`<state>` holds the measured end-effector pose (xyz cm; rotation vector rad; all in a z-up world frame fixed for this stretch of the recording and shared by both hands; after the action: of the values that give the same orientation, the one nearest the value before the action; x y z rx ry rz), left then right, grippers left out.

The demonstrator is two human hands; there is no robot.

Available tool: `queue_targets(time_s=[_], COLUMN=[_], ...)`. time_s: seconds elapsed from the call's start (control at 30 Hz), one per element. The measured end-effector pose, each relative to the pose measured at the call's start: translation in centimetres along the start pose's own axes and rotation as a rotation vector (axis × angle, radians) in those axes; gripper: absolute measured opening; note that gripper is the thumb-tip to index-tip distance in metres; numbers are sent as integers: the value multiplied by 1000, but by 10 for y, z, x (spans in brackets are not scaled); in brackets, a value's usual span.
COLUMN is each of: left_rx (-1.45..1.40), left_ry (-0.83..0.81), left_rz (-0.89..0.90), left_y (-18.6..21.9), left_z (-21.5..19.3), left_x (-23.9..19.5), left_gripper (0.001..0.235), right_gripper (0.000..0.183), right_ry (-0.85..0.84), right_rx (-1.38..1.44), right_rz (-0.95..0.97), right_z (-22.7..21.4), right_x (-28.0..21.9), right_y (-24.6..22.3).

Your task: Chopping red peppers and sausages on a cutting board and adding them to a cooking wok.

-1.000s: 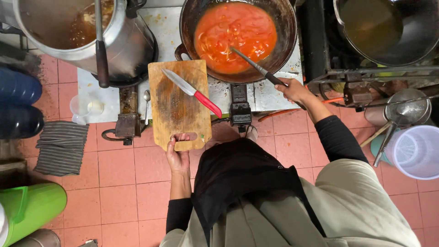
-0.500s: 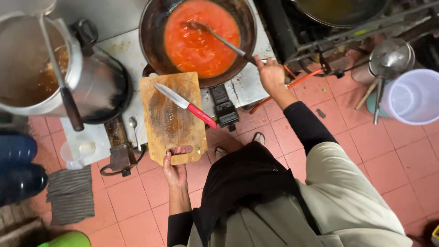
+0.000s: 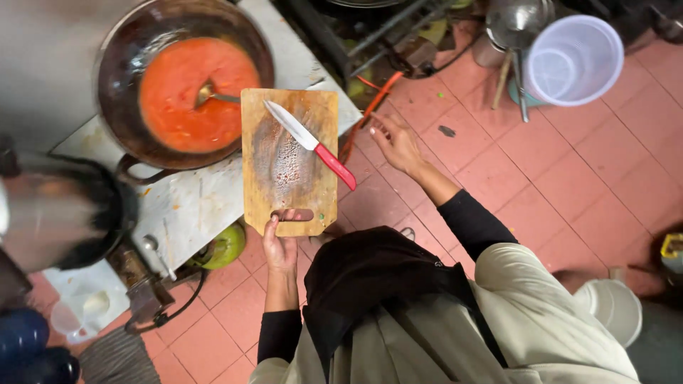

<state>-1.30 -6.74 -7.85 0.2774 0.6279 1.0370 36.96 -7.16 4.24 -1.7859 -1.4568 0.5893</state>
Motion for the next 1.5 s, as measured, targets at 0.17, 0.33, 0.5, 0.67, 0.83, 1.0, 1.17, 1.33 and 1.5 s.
queue_targets(time_s=[0.17, 0.33, 0.5, 0.67, 0.83, 1.0, 1.17, 1.33, 1.5], left_rx=[41, 47, 130, 249, 300, 449, 526, 600, 643], left_ry=[-108, -296, -395, -499, -573, -756, -849, -936, -1083], left_rz=[-192, -351, -612, -805, -1063, -1149, -1343, -1466, -1587], left_y=[-113, -240, -348, -429, -525, -648, -772, -885, -996], left_z=[76, 145, 219, 288, 361, 439, 525, 587, 653], left_x=[14, 18, 13, 27, 46, 74, 78, 57, 11], left_gripper=[20, 19, 26, 26, 25, 29, 28, 32, 37], right_gripper=[46, 54, 68, 72, 64, 28, 25, 27, 19], right_ry=[13, 114, 366, 677, 944, 1047, 1273, 1474, 1624], right_rx=[192, 587, 868, 880, 926, 1064, 1210, 1210, 1050], right_rz=[166, 284, 474, 608, 680, 581, 523, 438, 421], right_z=[-86, -143, -201, -259, -325, -407, -483, -533, -587], right_x=[-126, -222, -277, -321, -354, -388, -416, -468, -535], right_y=[54, 125, 170, 229, 286, 350, 394, 448, 508])
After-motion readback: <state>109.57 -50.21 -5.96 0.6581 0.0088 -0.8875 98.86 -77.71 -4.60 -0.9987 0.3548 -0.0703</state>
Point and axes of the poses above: each hand's wrist, its own x-axis towards the middle knuckle, its own z-axis out of the palm, y = z × x, the point moved 5 cm from there along x, towards the middle knuckle, and after that the axes turned 9 degrees about -y, right-handed, at the moved point
